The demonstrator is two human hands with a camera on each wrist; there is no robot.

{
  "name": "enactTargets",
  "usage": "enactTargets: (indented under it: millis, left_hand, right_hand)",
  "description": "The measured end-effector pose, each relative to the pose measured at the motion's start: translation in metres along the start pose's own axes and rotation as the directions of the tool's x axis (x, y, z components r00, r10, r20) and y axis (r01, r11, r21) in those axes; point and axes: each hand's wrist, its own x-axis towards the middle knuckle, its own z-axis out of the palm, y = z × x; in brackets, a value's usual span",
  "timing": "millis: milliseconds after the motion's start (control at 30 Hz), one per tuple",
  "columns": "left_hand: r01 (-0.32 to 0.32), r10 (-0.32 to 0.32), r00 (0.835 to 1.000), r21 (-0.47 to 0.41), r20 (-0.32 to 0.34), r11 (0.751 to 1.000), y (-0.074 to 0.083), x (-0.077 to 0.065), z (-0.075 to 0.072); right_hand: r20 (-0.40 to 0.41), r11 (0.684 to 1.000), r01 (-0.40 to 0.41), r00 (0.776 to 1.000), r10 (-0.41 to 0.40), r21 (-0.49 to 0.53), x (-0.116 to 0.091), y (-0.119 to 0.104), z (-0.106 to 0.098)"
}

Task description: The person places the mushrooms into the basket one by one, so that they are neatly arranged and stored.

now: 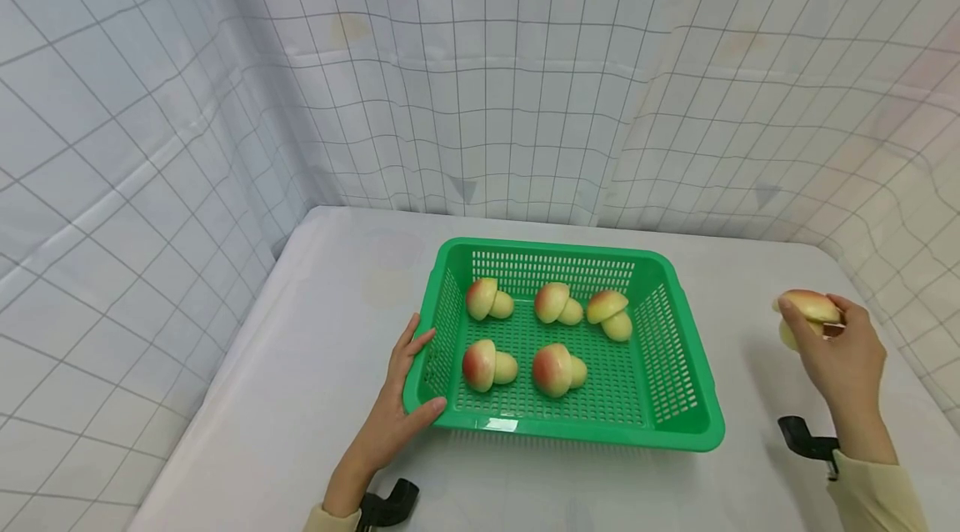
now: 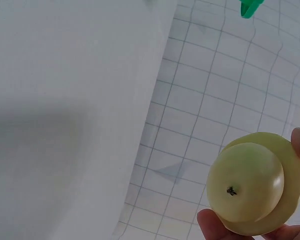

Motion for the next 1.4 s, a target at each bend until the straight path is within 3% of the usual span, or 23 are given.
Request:
enactTargets:
  millis: [700, 1400]
  left_hand:
    - [0.001, -0.001, 1.000, -0.001, -0.006, 1.000, -0.004, 0.000, 0.000]
    - [0.011, -0.011, 1.000, 0.004, 0.009, 1.000, -0.002, 0.000, 0.000]
  right_hand:
    - [-0.011, 0.989, 0.149, 0.989, -0.149, 0.025, -0.027, -0.052, 0.006]
    - [0.030, 0.949, 0.311, 0.949, -0.312, 0.052, -0.049, -0.079, 0.013]
